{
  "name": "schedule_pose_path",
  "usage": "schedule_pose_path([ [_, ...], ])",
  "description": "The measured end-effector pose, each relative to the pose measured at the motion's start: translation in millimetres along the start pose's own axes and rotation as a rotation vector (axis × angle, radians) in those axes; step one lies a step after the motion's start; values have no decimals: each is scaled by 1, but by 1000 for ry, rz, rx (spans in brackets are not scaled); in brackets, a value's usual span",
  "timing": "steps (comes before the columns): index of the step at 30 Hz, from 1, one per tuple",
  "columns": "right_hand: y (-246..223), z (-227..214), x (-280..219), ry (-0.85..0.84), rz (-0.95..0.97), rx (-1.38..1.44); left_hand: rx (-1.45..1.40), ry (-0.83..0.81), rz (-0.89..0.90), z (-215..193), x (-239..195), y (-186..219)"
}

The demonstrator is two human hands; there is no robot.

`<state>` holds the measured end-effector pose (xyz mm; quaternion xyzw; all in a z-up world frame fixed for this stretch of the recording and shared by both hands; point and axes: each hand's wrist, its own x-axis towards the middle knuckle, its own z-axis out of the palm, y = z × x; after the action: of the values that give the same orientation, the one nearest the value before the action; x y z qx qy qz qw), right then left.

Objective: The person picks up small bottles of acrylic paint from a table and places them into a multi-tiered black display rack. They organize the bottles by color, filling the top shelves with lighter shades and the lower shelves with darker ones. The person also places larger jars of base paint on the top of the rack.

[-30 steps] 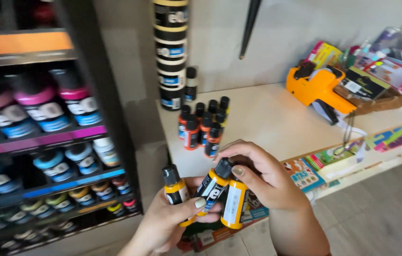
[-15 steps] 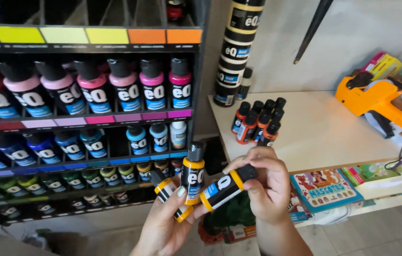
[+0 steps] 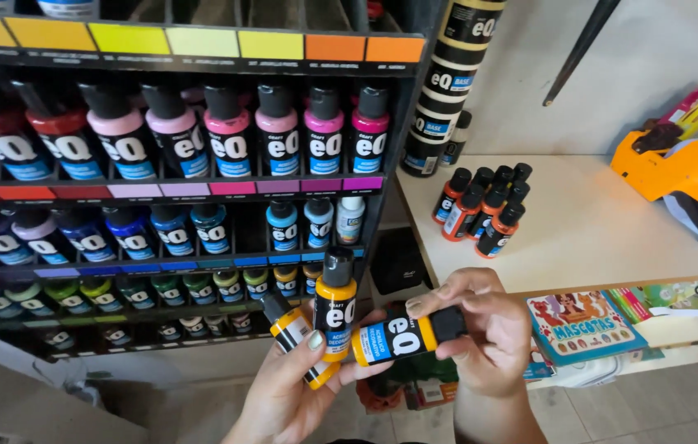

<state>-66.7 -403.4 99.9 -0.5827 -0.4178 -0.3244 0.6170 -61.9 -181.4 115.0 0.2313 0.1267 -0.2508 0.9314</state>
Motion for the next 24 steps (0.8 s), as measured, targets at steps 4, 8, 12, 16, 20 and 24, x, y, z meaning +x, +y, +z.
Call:
schedule_pose_path([
  [4, 8, -3, -12, 34, 74, 58, 16, -67, 27, -19, 3, -5],
  [8, 11, 4, -16, 110, 94, 93, 16, -182, 65, -32, 5, -9],
  [12, 12, 18, -4, 68, 144, 304, 34, -292, 145, -48, 12, -10],
  [16, 17, 39, -12, 346, 476, 159, 58, -125, 243, -40, 6, -6],
  [20, 11, 70, 9, 368, 606, 120, 1, -8, 393, -52, 9, -1],
  [24, 21, 90, 20, 269, 665, -15, -66, 28, 442, -51, -6, 20],
])
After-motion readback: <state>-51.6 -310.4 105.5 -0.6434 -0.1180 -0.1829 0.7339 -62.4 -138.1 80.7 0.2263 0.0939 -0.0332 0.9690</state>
